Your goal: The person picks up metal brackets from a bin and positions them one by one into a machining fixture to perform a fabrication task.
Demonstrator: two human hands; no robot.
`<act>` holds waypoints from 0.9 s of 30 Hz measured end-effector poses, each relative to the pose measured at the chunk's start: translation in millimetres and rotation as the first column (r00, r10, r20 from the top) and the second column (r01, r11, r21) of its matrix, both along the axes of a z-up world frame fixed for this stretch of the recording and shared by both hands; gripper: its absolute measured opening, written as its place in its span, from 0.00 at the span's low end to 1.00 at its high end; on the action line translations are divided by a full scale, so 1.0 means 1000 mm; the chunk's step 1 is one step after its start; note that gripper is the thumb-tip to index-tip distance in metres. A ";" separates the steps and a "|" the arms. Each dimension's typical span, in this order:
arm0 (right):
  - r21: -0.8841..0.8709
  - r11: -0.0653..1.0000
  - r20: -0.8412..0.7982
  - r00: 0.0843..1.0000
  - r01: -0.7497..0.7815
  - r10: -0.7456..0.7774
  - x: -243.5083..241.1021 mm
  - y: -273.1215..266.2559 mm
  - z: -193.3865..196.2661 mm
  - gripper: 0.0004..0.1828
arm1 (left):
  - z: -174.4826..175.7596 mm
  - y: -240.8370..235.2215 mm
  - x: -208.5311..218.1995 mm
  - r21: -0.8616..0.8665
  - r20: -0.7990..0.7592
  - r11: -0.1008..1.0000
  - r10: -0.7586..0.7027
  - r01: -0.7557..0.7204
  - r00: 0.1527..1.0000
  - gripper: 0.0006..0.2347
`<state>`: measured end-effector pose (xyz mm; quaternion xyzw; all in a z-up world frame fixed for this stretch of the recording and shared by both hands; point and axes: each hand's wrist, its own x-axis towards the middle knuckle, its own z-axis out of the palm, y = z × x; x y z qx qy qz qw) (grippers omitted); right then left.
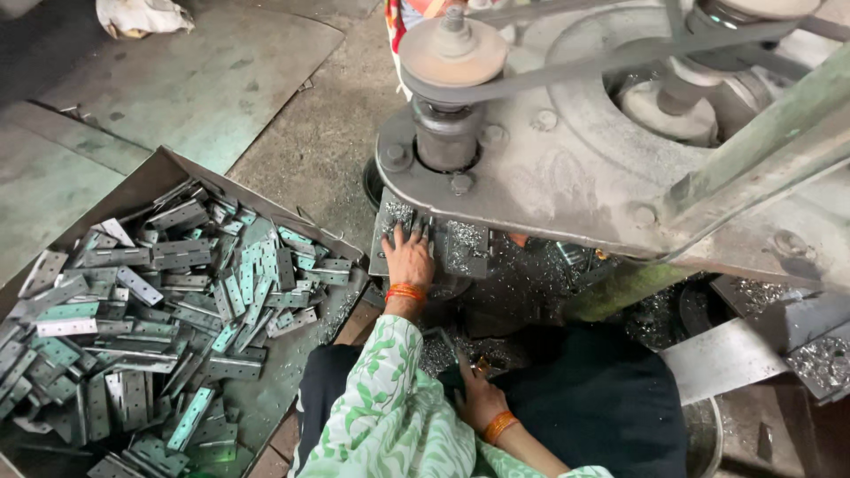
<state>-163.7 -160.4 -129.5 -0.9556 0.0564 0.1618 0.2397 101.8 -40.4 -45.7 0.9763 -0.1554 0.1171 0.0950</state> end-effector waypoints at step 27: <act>-0.127 0.985 -0.110 0.989 -0.115 0.101 0.054 0.001 0.097 0.47 | -0.160 0.378 -0.117 0.074 -0.144 0.633 0.772 -0.771 0.620 0.27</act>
